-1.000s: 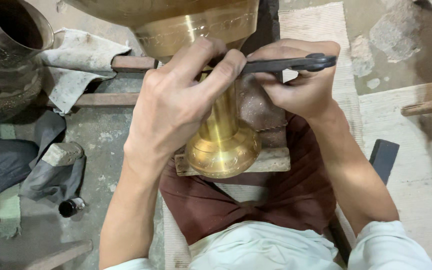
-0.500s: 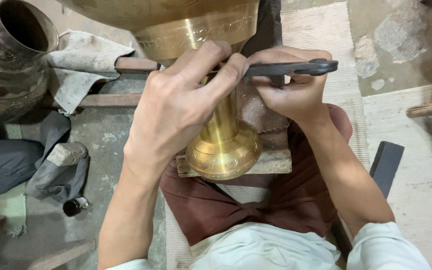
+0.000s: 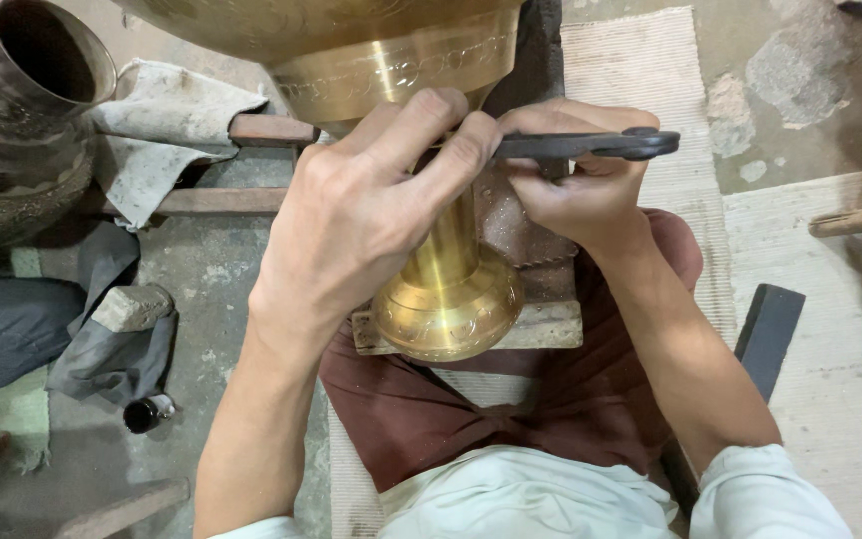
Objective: The person sits on the floor with a large engraved brass vase resting on a wooden board and works on its surface with a pointed scribe, scraping and marking along the flared neck and base. They occasionally pick up a divider caliper to take measurements on the vase and resume marking with the scribe.
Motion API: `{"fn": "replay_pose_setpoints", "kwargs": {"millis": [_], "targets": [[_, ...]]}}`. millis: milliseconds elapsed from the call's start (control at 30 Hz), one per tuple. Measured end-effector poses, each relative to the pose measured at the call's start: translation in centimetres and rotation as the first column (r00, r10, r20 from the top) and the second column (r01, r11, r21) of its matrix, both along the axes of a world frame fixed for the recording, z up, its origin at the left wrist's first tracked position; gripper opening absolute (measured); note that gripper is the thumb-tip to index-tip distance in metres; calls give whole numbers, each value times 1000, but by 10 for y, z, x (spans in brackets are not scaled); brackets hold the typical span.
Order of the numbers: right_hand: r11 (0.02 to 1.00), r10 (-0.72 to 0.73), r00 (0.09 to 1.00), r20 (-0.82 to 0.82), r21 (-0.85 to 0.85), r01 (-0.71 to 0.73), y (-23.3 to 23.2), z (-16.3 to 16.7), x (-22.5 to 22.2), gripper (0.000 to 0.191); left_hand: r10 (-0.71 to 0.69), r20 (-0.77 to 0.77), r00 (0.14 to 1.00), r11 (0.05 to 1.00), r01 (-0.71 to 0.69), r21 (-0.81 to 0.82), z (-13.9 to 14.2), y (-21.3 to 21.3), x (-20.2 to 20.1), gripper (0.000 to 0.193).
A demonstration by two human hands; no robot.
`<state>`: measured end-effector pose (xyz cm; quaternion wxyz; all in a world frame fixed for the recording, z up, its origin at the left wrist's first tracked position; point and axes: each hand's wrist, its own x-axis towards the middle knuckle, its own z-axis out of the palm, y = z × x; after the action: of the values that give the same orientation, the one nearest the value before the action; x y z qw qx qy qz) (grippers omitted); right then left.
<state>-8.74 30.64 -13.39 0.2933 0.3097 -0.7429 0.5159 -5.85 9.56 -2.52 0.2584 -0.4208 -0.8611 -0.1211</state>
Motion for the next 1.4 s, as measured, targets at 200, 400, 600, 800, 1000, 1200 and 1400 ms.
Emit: {"fn": "replay_pose_setpoints", "kwargs": {"millis": [200, 400, 600, 800, 1000, 1200, 1400], "targets": [[1000, -22, 999, -39, 17, 23, -5, 3, -2, 12, 13, 25, 1000, 999, -12, -41, -8, -6, -2, 32], [1000, 0, 997, -74, -11, -1, -6, 4, -4, 11, 3, 34, 999, 1000, -2, -31, -10, -10, -3, 34], [1000, -15, 999, -38, 19, 15, -5, 7, -1, 11, -1, 50, 999, 1000, 2, -27, -7, -10, -1, 30], [994, -86, 994, -68, 65, 90, -9, 8, 1, 12, -13, 40, 999, 1000, 13, -17, -7, -11, -3, 29], [1000, -28, 997, -78, 10, 29, -10, 8, -2, 10, -13, 35, 999, 1000, 13, -10, -6, -11, -3, 33], [1000, -7, 998, -62, -8, 7, -10, 11, -2, 8, -25, 2, 1000, 1000, 25, -11, -7, -10, -5, 33], [999, 15, 999, -42, 32, -14, -6, 18, 0, 8, -31, 20, 999, 999, 31, -10, -7, -12, -3, 32]]}}
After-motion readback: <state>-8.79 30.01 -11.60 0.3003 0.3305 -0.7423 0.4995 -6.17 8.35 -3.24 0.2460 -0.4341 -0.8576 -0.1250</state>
